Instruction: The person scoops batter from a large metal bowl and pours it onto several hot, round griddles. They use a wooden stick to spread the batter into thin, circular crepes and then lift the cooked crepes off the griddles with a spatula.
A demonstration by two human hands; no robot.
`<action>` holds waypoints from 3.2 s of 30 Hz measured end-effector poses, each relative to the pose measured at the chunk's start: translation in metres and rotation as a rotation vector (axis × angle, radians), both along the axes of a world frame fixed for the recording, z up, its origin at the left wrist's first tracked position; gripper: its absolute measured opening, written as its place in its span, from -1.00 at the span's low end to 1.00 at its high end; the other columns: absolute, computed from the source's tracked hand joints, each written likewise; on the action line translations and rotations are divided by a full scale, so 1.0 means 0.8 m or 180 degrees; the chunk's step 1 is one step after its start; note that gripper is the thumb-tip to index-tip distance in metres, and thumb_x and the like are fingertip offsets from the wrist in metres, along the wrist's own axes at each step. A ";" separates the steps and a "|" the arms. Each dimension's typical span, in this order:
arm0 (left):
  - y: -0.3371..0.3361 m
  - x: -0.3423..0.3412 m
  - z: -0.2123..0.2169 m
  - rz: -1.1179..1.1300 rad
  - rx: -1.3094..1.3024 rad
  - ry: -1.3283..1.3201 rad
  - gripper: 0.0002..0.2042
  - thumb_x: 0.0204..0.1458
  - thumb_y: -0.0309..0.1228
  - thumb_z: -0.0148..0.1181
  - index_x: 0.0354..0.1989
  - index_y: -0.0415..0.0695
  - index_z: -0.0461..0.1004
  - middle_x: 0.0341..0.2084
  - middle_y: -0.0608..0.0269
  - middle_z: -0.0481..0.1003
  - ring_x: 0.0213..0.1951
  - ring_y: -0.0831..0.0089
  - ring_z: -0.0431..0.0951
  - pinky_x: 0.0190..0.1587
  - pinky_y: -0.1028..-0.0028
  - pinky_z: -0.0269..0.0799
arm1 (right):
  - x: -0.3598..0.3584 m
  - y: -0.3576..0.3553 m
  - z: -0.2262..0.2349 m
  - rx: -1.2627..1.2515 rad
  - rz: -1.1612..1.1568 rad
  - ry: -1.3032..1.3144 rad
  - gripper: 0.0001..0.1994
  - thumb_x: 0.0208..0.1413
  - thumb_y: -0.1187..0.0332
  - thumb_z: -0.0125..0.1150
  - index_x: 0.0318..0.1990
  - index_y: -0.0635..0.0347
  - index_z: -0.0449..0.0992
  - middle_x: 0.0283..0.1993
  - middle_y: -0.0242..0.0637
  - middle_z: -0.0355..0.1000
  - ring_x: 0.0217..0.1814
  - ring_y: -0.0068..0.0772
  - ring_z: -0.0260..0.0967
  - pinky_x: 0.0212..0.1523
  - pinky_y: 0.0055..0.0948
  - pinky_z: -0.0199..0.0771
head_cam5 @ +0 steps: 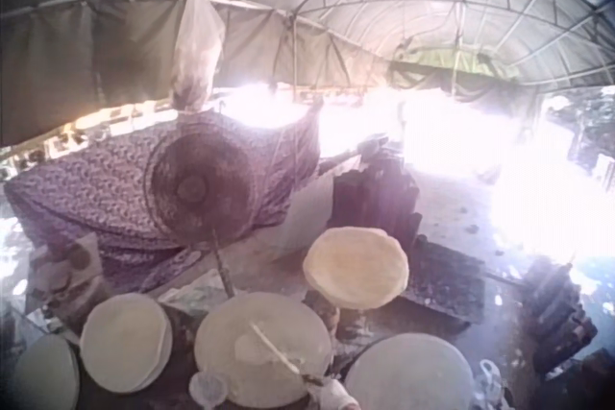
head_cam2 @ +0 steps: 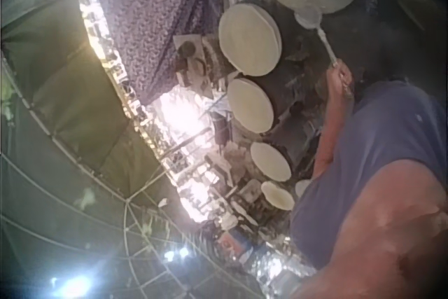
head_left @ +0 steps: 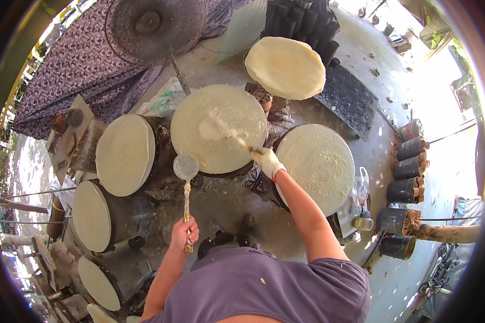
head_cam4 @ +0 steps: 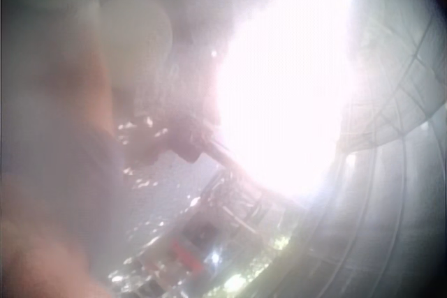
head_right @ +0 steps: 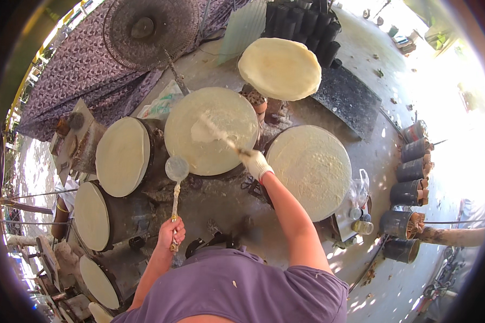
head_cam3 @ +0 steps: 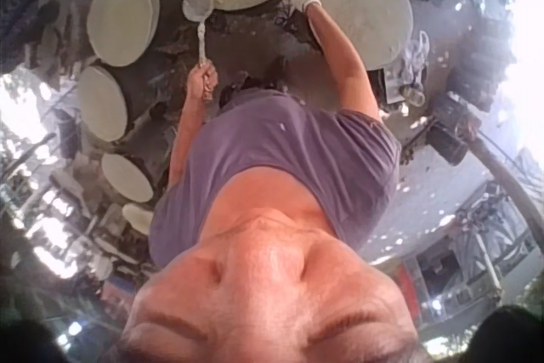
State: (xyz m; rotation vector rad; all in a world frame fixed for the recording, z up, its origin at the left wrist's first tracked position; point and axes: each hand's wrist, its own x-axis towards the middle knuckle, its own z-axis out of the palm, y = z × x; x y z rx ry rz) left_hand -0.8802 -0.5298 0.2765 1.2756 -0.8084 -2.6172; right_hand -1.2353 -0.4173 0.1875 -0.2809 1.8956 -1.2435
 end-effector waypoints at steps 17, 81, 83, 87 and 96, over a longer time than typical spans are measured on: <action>0.001 -0.143 -0.028 -0.0291 -0.1049 -0.0487 -0.89 0.06 -0.47 -0.01 -0.42 -0.11 0.18 -0.70 0.38 0.21 -0.80 0.60 0.20 -0.79 0.57 0.11 | 0.199 0.011 -0.021 -0.0527 -0.1021 -0.1607 -0.70 0.15 0.27 0.07 0.05 -0.05 0.44 -0.57 -0.40 0.31 -0.76 -0.61 0.08 -0.77 -0.56 0.02; -0.323 0.547 0.054 0.3738 0.0255 0.0909 -0.84 0.16 -0.57 -0.17 -0.13 -0.33 0.27 -0.58 0.31 0.19 -0.71 0.66 0.14 -0.76 0.65 0.12 | 0.419 -0.567 0.037 -0.0814 -0.0304 -0.0240 -0.79 -0.03 0.39 0.21 -0.29 0.37 0.52 -0.52 -0.47 0.36 -0.53 -0.66 0.21 -0.52 -0.58 0.23; -0.341 0.526 0.056 0.3466 0.0305 0.0930 -0.84 0.16 -0.57 -0.17 -0.13 -0.34 0.28 -0.58 0.32 0.19 -0.71 0.66 0.14 -0.76 0.66 0.11 | 0.347 -0.548 0.015 -0.0495 -0.0346 0.0649 -0.74 -0.04 0.34 0.21 -0.28 0.39 0.52 -0.51 -0.46 0.39 -0.51 -0.60 0.28 -0.49 -0.54 0.28; -0.363 0.483 0.058 0.3035 0.0258 0.0907 -0.83 0.14 -0.57 -0.14 -0.13 -0.34 0.30 -0.59 0.34 0.19 -0.72 0.68 0.13 -0.77 0.67 0.11 | 0.283 -0.531 0.002 0.0366 -0.0006 0.1472 -0.64 -0.11 0.19 0.23 -0.23 0.31 0.51 -0.43 -0.15 0.50 -0.41 -0.26 0.43 -0.30 -0.33 0.38; -0.373 0.445 0.059 0.2585 0.0149 0.0622 -0.86 0.13 -0.53 -0.05 -0.17 -0.28 0.34 -0.62 0.40 0.20 -0.73 0.72 0.14 -0.76 0.69 0.11 | 0.309 -0.507 -0.038 0.0387 -0.0134 0.0942 -0.60 -0.14 0.21 0.24 -0.21 0.35 0.52 -0.44 -0.10 0.50 -0.42 -0.28 0.45 -0.31 -0.37 0.38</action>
